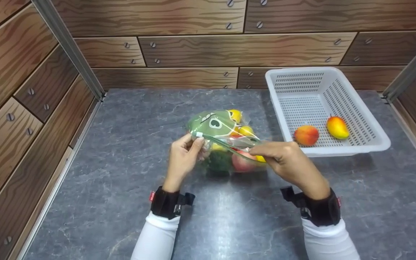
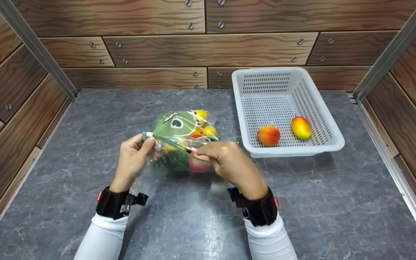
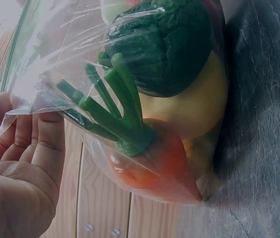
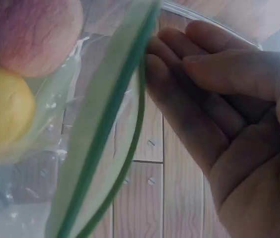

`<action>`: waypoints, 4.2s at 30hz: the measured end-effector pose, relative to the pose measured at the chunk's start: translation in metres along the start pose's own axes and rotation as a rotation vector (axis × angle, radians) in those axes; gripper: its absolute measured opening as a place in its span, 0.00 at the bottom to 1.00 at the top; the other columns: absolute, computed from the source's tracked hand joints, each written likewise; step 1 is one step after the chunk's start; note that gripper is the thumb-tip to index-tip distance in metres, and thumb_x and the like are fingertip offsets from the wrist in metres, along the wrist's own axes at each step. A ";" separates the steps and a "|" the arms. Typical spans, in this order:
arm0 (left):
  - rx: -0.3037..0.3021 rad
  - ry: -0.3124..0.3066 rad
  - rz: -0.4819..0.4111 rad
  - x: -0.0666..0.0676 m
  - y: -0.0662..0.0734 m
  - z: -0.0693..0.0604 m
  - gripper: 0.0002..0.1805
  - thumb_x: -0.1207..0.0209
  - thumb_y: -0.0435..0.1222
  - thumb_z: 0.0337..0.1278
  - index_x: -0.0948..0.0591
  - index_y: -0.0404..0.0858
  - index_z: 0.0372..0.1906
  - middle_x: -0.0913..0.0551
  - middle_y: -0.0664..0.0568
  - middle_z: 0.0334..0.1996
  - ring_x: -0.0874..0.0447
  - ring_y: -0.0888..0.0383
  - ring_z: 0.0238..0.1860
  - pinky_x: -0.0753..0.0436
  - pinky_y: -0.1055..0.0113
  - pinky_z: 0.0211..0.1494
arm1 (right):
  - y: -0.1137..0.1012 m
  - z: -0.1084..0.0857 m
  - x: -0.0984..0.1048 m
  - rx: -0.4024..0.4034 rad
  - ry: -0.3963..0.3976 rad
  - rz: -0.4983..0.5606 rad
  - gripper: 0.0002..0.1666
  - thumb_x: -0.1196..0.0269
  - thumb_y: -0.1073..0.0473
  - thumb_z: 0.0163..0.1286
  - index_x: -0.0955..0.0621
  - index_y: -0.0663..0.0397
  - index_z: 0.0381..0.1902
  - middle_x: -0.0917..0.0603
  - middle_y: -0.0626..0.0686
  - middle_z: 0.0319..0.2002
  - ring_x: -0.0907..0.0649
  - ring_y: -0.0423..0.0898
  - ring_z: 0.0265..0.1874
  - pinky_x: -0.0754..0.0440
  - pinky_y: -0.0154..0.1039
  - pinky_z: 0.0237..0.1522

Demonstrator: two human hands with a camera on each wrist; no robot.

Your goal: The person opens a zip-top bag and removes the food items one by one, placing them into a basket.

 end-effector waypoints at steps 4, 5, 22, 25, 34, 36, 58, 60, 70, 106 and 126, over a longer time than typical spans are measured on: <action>-0.010 -0.002 0.003 -0.001 0.001 0.000 0.11 0.40 0.31 0.74 0.18 0.25 0.36 0.15 0.38 0.24 0.19 0.60 0.20 0.15 0.63 0.23 | -0.002 0.000 -0.004 0.012 -0.019 0.017 0.21 0.30 0.84 0.53 0.09 0.59 0.40 0.08 0.53 0.40 0.09 0.52 0.38 0.16 0.28 0.51; -0.009 -0.003 0.003 -0.001 0.000 0.000 0.11 0.40 0.31 0.74 0.18 0.25 0.36 0.15 0.38 0.24 0.19 0.61 0.20 0.16 0.65 0.24 | -0.001 0.000 -0.004 0.008 -0.021 0.010 0.21 0.29 0.83 0.53 0.09 0.59 0.40 0.08 0.53 0.40 0.09 0.51 0.38 0.17 0.26 0.51; 0.003 -0.021 -0.022 -0.003 0.001 0.001 0.11 0.40 0.30 0.73 0.19 0.24 0.35 0.15 0.36 0.25 0.18 0.59 0.21 0.14 0.64 0.24 | 0.027 -0.004 -0.029 -0.207 -0.188 -0.088 0.22 0.23 0.75 0.55 0.13 0.60 0.49 0.10 0.56 0.47 0.11 0.55 0.46 0.13 0.52 0.52; -0.002 -0.026 -0.018 -0.003 0.002 0.000 0.12 0.40 0.30 0.73 0.19 0.24 0.34 0.15 0.36 0.25 0.18 0.59 0.21 0.14 0.66 0.24 | 0.030 -0.005 -0.034 -0.241 -0.254 -0.093 0.27 0.23 0.72 0.57 0.15 0.62 0.55 0.12 0.59 0.53 0.13 0.59 0.53 0.16 0.56 0.58; -0.029 -0.048 0.009 -0.007 0.002 0.000 0.12 0.40 0.31 0.73 0.19 0.25 0.33 0.15 0.36 0.24 0.18 0.58 0.20 0.15 0.67 0.24 | 0.035 -0.009 -0.048 -0.310 -0.405 -0.084 0.33 0.27 0.71 0.57 0.20 0.66 0.62 0.15 0.64 0.58 0.16 0.62 0.57 0.19 0.58 0.62; -0.037 -0.051 0.021 -0.007 0.002 0.000 0.12 0.39 0.31 0.73 0.19 0.26 0.33 0.15 0.37 0.23 0.18 0.57 0.20 0.15 0.66 0.24 | 0.036 -0.010 -0.051 -0.319 -0.428 -0.091 0.33 0.27 0.71 0.56 0.19 0.65 0.62 0.14 0.62 0.56 0.14 0.59 0.53 0.16 0.55 0.57; -0.018 -0.013 0.000 -0.005 0.000 -0.001 0.12 0.40 0.30 0.73 0.20 0.25 0.32 0.15 0.36 0.24 0.18 0.60 0.20 0.15 0.67 0.24 | 0.028 -0.007 -0.042 -0.230 -0.356 -0.090 0.28 0.27 0.65 0.58 0.17 0.66 0.58 0.12 0.62 0.51 0.13 0.55 0.46 0.13 0.51 0.50; -0.017 -0.002 -0.010 -0.004 0.000 -0.001 0.12 0.40 0.30 0.73 0.20 0.24 0.32 0.15 0.36 0.24 0.17 0.60 0.20 0.14 0.65 0.24 | 0.025 -0.007 -0.031 -0.211 -0.295 -0.072 0.29 0.26 0.64 0.59 0.18 0.65 0.59 0.13 0.62 0.53 0.13 0.57 0.51 0.14 0.53 0.54; -0.011 0.025 -0.042 -0.002 -0.001 0.000 0.11 0.39 0.31 0.73 0.18 0.25 0.35 0.15 0.39 0.25 0.17 0.60 0.22 0.14 0.65 0.24 | 0.023 -0.011 0.016 -0.159 -0.042 0.020 0.35 0.21 0.66 0.55 0.18 0.62 0.62 0.14 0.58 0.59 0.14 0.58 0.56 0.26 0.24 0.64; 0.006 0.031 -0.010 -0.001 -0.002 0.001 0.10 0.39 0.31 0.73 0.17 0.24 0.38 0.15 0.39 0.25 0.18 0.60 0.20 0.13 0.54 0.24 | 0.117 -0.085 0.089 -0.829 0.443 -0.281 0.31 0.23 0.60 0.60 0.18 0.68 0.59 0.15 0.69 0.53 0.14 0.62 0.49 0.25 0.22 0.45; 0.003 0.033 -0.013 0.000 0.000 0.000 0.11 0.39 0.31 0.73 0.17 0.25 0.37 0.14 0.40 0.25 0.17 0.60 0.21 0.12 0.58 0.25 | 0.137 -0.105 0.088 -0.934 0.318 -0.388 0.30 0.31 0.60 0.61 0.21 0.76 0.56 0.20 0.79 0.48 0.22 0.76 0.48 0.26 0.68 0.54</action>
Point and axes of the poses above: each hand's wrist, its own z-axis towards the middle knuckle, its own x-axis out of the back of the hand, y = z × x, the point moved 5 cm from there along z, towards the middle knuckle
